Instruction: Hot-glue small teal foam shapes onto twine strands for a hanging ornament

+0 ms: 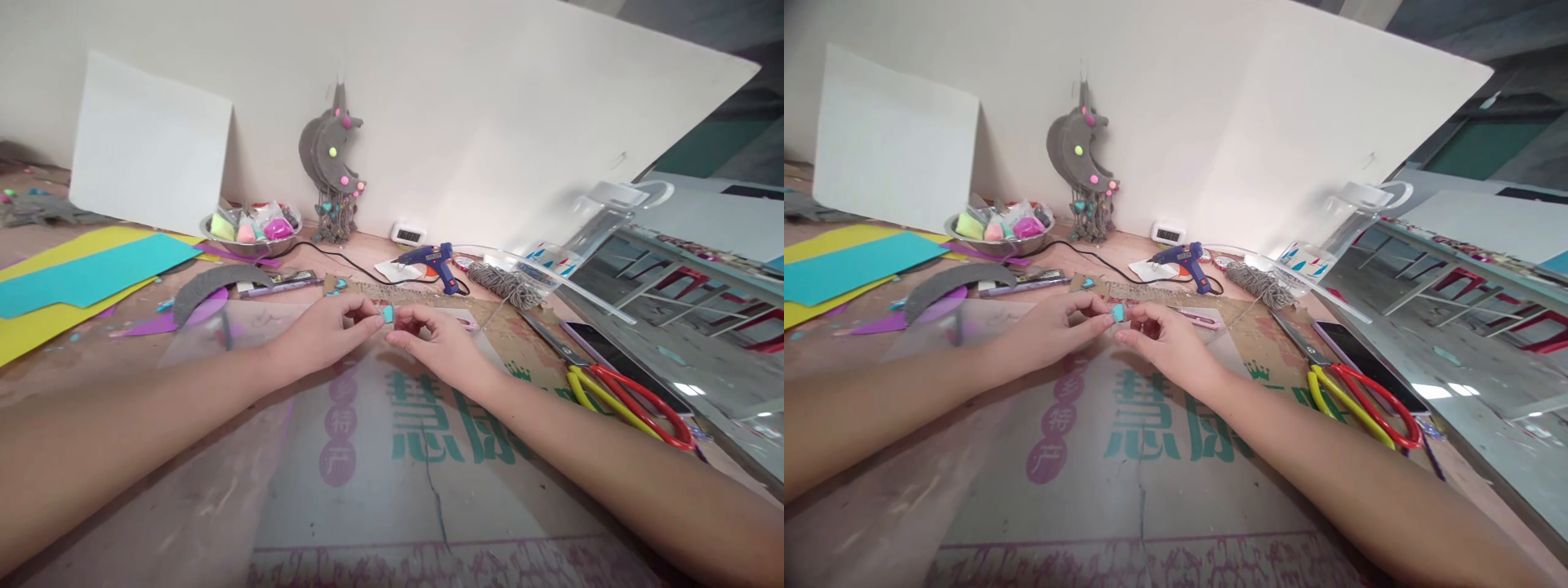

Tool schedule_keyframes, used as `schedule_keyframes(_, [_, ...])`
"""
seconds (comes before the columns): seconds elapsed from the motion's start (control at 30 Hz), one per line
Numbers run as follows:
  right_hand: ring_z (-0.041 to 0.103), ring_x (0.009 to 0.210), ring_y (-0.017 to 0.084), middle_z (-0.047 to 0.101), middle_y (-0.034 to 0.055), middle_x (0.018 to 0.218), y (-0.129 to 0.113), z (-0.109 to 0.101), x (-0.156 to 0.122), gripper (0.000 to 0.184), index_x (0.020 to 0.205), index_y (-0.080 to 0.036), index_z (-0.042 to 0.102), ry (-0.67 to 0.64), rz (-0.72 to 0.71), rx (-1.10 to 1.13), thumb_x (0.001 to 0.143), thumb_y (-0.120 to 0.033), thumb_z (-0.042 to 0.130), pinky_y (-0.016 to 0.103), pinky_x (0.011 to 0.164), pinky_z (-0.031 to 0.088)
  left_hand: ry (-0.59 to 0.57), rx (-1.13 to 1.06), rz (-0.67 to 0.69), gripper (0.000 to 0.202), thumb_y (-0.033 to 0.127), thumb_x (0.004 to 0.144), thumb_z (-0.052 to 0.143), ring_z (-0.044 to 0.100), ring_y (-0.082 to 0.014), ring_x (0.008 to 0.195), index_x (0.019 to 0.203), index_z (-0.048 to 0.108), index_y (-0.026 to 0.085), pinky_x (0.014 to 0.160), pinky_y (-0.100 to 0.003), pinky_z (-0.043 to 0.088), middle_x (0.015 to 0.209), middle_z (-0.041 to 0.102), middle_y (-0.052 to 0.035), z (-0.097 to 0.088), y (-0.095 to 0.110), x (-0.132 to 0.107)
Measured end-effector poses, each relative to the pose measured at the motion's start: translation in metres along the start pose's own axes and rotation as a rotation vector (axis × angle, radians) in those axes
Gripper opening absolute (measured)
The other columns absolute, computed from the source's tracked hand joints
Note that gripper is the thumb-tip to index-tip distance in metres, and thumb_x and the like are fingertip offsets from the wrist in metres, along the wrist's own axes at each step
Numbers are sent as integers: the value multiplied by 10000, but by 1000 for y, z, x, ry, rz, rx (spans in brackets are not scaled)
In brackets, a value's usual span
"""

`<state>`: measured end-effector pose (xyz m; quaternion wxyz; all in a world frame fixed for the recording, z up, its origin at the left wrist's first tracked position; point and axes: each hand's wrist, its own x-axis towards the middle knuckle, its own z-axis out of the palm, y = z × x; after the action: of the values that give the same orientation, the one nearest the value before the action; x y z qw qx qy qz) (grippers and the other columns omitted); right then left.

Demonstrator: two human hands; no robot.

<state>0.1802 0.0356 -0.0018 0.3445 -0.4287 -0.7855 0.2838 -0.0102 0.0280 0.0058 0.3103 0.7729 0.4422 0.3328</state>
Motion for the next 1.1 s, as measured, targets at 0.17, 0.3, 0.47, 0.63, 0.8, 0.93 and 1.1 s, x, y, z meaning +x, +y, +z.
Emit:
schedule_keyframes(0.17, [550, 687, 103, 615, 3, 820, 0, 3, 0, 186, 879, -171, 566, -62, 57, 235, 767, -309, 624, 238, 627, 450, -5, 22, 4, 248, 368, 841, 449, 531, -135, 674, 776, 586, 171, 603, -246, 380, 759, 608, 0, 1, 2, 0])
schedule_keyframes(0.3, [506, 657, 99, 559, -8, 764, -3, 2, 0, 237, 865, -168, 540, -73, 93, 196, 768, -368, 625, 231, 587, 417, -28, 37, 20, 241, 356, 836, 454, 512, -125, 616, 746, 585, 175, 557, -241, 362, 711, 598, 8, 2, 2, 0])
schedule_keyframes(0.47, [420, 585, 89, 478, -29, 678, -6, 3, -2, 277, 778, -170, 507, -62, 91, 77, 781, -433, 596, 224, 523, 352, -62, 91, 140, 216, 299, 832, 447, 502, -119, 618, 709, 580, 182, 574, -240, 354, 668, 584, 21, 5, -1, -1])
schedule_keyframes(0.63, [398, 558, 90, 459, -35, 645, -7, 4, -5, 257, 734, -177, 487, -42, 97, 18, 791, -409, 581, 226, 512, 333, -58, 128, 204, 171, 233, 813, 465, 514, -118, 660, 710, 591, 181, 611, -240, 356, 693, 603, 27, 7, -3, -1])
schedule_keyframes(0.8, [391, 576, 92, 455, -36, 652, -7, 1, -5, 222, 722, -178, 491, 23, 55, 3, 810, -370, 562, 226, 544, 335, -37, 94, 200, 185, 335, 809, 550, 537, -149, 794, 909, 649, 214, 697, -261, 386, 838, 635, 9, 4, -1, -1])
schedule_keyframes(0.93, [410, 610, 100, 456, -33, 663, -5, -1, -5, 223, 722, -182, 485, 41, 12, -34, 816, -372, 557, 229, 575, 336, 32, 93, 247, 159, 305, 841, 537, 542, -150, 837, 859, 669, 219, 743, -263, 390, 829, 651, 13, 1, -1, -2])
schedule_keyframes(1.1, [409, 618, 101, 447, -36, 671, -3, -2, -4, 210, 727, -185, 472, 49, -1, -27, 819, -354, 557, 233, 582, 329, 62, 141, 303, 157, 274, 856, 524, 540, -139, 792, 786, 642, 198, 738, -257, 383, 761, 632, 20, 0, -1, -4])
